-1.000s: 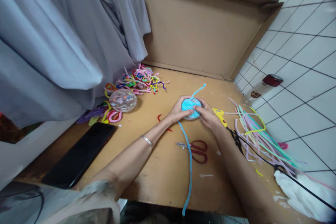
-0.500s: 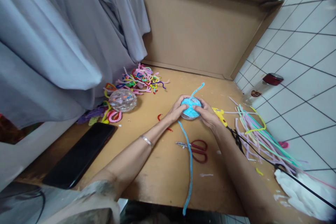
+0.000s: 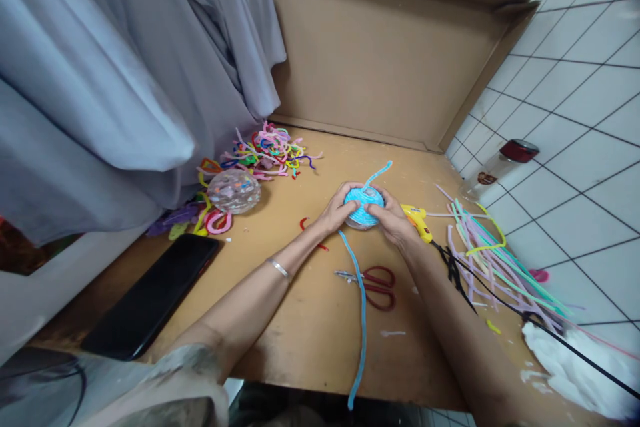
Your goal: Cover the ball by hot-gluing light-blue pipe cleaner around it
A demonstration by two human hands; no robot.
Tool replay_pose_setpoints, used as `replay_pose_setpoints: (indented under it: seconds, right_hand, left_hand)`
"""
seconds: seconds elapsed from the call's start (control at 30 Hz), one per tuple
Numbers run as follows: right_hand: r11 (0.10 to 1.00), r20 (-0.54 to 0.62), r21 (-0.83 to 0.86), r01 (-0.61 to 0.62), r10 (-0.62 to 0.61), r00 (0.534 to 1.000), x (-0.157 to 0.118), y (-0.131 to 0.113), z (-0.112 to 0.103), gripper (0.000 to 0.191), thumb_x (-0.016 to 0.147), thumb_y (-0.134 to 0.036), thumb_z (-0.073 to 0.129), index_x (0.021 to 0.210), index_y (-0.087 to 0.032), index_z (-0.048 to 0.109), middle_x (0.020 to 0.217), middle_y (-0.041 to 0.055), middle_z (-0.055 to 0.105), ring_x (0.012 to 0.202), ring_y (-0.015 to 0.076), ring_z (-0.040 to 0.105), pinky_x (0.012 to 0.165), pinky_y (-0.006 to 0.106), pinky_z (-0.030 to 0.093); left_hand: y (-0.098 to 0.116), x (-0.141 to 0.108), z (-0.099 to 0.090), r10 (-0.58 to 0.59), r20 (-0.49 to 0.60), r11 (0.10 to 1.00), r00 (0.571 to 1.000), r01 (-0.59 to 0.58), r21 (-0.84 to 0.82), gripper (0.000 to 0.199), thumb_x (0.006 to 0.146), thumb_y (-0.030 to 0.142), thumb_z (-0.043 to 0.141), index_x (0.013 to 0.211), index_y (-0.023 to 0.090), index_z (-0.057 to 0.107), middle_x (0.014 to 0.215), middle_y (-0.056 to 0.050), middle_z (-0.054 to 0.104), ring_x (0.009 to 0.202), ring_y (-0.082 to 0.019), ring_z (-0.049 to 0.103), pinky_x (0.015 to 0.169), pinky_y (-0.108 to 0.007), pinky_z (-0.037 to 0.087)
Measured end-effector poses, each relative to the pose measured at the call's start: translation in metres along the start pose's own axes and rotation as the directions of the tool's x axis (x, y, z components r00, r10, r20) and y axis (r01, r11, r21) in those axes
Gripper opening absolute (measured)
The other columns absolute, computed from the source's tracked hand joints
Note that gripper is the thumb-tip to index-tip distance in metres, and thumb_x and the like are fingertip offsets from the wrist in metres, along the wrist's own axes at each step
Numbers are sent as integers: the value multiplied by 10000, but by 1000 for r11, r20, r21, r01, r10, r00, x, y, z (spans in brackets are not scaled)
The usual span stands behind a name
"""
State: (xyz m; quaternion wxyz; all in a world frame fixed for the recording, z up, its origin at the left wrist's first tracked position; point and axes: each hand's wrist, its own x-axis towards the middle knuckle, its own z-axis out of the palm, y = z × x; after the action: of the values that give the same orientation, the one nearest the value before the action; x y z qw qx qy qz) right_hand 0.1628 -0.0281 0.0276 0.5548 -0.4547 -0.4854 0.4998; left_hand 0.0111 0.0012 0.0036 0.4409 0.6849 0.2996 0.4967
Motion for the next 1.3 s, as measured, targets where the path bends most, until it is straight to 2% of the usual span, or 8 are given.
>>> replay_pose_setpoints:
  seconds: [0.27, 0.43, 0.57, 0.73, 0.87, 0.97, 1.1, 1.3]
  right_hand:
    - [998, 71, 31, -53, 51, 996, 3, -4, -6, 529, 564, -286, 773, 1054, -237, 579, 999, 16, 675, 917, 189, 619, 852, 340, 510]
    - [950, 204, 209, -231, 189, 961, 7, -16, -23, 339, 664, -324, 695, 985, -253, 613, 995, 13, 694, 892, 180, 629, 834, 367, 529]
    - [937, 286, 194, -289, 227, 931, 6, -22, -30, 332, 672, -308, 669, 997, -257, 626, 1049, 18, 681, 934, 180, 619, 858, 385, 520]
    - [989, 270, -90, -116, 136, 953, -1, -23, -25, 681, 574, -285, 786, 1209, -260, 543, 1307, 65, 565, 1148, 235, 548, 975, 409, 458]
    - [929, 320, -367, 59, 67, 945, 1, -22, -26, 919, 517, -317, 824, 1346, -199, 446, 1387, 117, 485, 1242, 266, 475, 1062, 412, 378]
    - [868, 362, -471, 158, 27, 932, 5, -20, -29, 950, 524, -362, 821, 1375, -195, 432, 1390, 122, 473, 1263, 282, 452, 1072, 427, 362]
    - [815, 360, -538, 215, -8, 933, 9, -15, -34, 935, 538, -382, 816, 1378, -210, 442, 1364, 115, 491, 1245, 284, 470, 1055, 440, 375]
    - [751, 306, -612, 248, -64, 950, 11, -9, -33, 916, 527, -397, 815, 1353, -212, 467, 1316, 115, 507, 1199, 287, 499, 1030, 454, 392]
  left_hand:
    - [3, -1, 1, -44, -6, 993, 999, 43, -109, 488, 739, 381, 606, 1167, 159, 537, 1161, -77, 593, 1041, -215, 550, 935, -310, 433]
    - [-15, 8, -4, -132, -64, 962, 989, 112, -247, 516, 707, 393, 614, 1160, 155, 546, 1047, -49, 632, 926, -178, 573, 841, -276, 455]
    - [-28, 13, -8, -188, -58, 908, 980, 151, -391, 532, 674, 397, 625, 1141, 150, 561, 1032, -48, 647, 885, -166, 586, 806, -266, 458]
    - [-25, 11, -9, -146, -11, 927, 989, 133, -351, 533, 658, 383, 639, 1138, 160, 574, 1051, -45, 650, 900, -174, 586, 802, -265, 455]
    - [-16, 7, -10, -90, 48, 966, 995, 99, -239, 529, 667, 391, 633, 1140, 160, 581, 1045, -50, 650, 935, -201, 584, 833, -293, 461]
    - [-10, 5, -11, -19, 62, 989, 998, 28, -142, 496, 690, 385, 606, 1134, 165, 596, 1168, -74, 617, 1066, -241, 558, 946, -349, 434]
    - [-8, 5, -10, 79, 53, 997, 995, -79, -15, 443, 728, 370, 552, 1119, 174, 617, 1297, -93, 534, 1224, -276, 472, 1075, -404, 342]
    - [-8, 4, -6, 119, 31, 991, 992, -121, 57, 430, 777, 359, 486, 1146, 164, 589, 1232, -100, 556, 1169, -265, 501, 1056, -409, 368]
